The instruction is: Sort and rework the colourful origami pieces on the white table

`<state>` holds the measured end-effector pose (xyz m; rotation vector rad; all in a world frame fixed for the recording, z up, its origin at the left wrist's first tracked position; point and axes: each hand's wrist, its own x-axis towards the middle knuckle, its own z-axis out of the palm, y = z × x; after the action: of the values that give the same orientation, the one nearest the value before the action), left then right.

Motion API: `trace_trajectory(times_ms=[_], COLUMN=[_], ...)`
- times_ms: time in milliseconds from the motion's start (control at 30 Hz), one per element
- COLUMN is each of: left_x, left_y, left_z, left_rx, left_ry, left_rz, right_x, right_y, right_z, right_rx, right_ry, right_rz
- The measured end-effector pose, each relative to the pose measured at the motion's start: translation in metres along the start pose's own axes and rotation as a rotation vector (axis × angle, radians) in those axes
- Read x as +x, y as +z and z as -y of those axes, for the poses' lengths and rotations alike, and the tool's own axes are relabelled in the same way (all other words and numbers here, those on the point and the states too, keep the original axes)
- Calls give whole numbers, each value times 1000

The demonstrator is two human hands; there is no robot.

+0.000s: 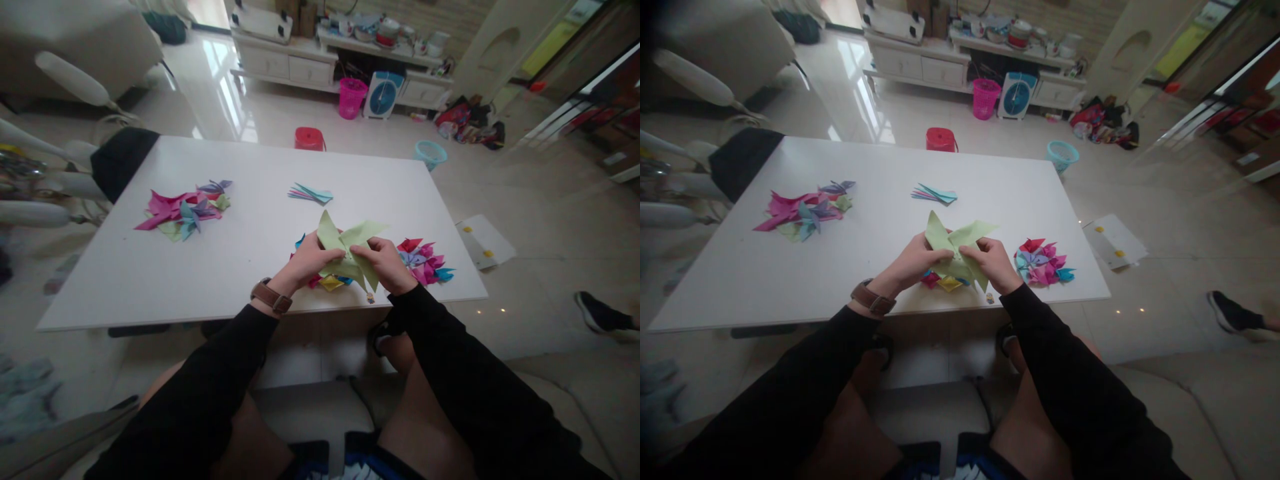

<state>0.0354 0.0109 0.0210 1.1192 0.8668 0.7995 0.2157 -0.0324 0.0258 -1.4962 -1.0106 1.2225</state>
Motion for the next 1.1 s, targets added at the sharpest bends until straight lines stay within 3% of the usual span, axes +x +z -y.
trace_trajectory(times_ms=[267,700,1100], left_x=[2,-1,-1], left_y=[-1,-1,-1], left_z=[5,3,2], left_rx=[32,89,121], left_ry=[46,22,57], left_rz=[-33,-42,-32], right_x=[-1,0,-1], right_y=[3,-1,0], right_z=[2,-3,-2], right_rx=[51,-44,-56], right_ry=[29,-74,-47], right_rz=[38,112,56])
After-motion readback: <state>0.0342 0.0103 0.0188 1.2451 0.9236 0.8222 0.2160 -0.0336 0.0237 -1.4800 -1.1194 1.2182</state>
